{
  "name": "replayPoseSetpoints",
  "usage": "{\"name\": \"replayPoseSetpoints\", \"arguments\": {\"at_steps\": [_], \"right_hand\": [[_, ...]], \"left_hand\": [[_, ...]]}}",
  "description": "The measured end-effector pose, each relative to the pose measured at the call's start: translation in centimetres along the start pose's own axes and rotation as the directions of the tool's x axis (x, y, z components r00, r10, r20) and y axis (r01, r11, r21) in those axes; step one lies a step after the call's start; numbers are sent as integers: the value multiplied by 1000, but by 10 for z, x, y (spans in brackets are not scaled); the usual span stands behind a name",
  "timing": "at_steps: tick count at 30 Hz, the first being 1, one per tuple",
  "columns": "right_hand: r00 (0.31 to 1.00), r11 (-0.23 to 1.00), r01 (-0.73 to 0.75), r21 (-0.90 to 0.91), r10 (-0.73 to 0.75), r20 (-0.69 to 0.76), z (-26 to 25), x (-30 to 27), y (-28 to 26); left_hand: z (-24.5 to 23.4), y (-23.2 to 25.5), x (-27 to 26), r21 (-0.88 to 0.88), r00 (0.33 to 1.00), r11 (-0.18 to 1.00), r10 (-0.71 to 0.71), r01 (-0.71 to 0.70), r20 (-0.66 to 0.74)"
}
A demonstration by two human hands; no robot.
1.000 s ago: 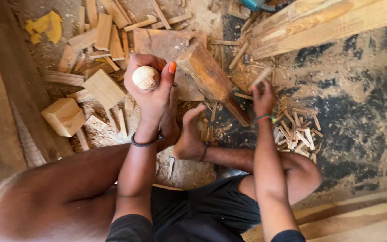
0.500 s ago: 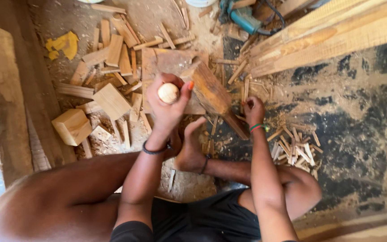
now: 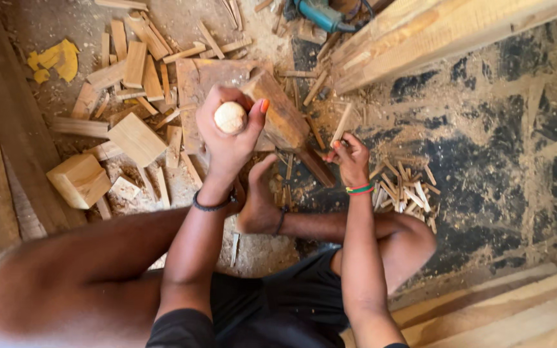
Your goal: The person sits on the floor and carves a small cylindrical piece of wood using a chisel and a wooden mallet. They repeatedly strike the chisel to shape the wood, occasionally rotating the piece to work on different sides.
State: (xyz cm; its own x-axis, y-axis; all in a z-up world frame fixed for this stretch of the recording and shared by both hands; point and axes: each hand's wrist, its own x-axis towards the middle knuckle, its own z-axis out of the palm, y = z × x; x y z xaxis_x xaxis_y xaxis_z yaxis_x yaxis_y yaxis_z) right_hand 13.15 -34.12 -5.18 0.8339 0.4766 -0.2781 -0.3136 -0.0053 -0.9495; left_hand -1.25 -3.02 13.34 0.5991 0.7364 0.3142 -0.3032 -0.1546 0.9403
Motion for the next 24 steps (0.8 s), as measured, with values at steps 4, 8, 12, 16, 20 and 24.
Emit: {"name": "replayPoseSetpoints", "arguments": {"at_steps": [4, 8, 12, 16, 20, 24], "right_hand": [[992, 999, 15, 39, -19, 125, 20, -40, -33], [984, 992, 55, 114, -74, 163, 31, -71, -43], [983, 992, 102, 76, -112, 146, 43, -103, -61], [987, 991, 131, 21, -132, 87, 56, -122, -68], [973, 975, 215, 56, -219, 76, 63, -127, -62], [957, 960, 238, 144, -258, 135, 68, -136, -61]], "left_hand": [[1, 21, -7, -22, 998, 999, 50, -49, 23], [1, 37, -14, -30, 995, 995, 96, -95, 36], [-1, 54, -22, -39, 989, 991, 131, -129, 67], [-6, 69, -29, -45, 984, 986, 161, -158, 72], [-10, 87, -34, -54, 982, 984, 171, -167, 79], [-11, 103, -40, -65, 974, 975, 218, -213, 66]]}}
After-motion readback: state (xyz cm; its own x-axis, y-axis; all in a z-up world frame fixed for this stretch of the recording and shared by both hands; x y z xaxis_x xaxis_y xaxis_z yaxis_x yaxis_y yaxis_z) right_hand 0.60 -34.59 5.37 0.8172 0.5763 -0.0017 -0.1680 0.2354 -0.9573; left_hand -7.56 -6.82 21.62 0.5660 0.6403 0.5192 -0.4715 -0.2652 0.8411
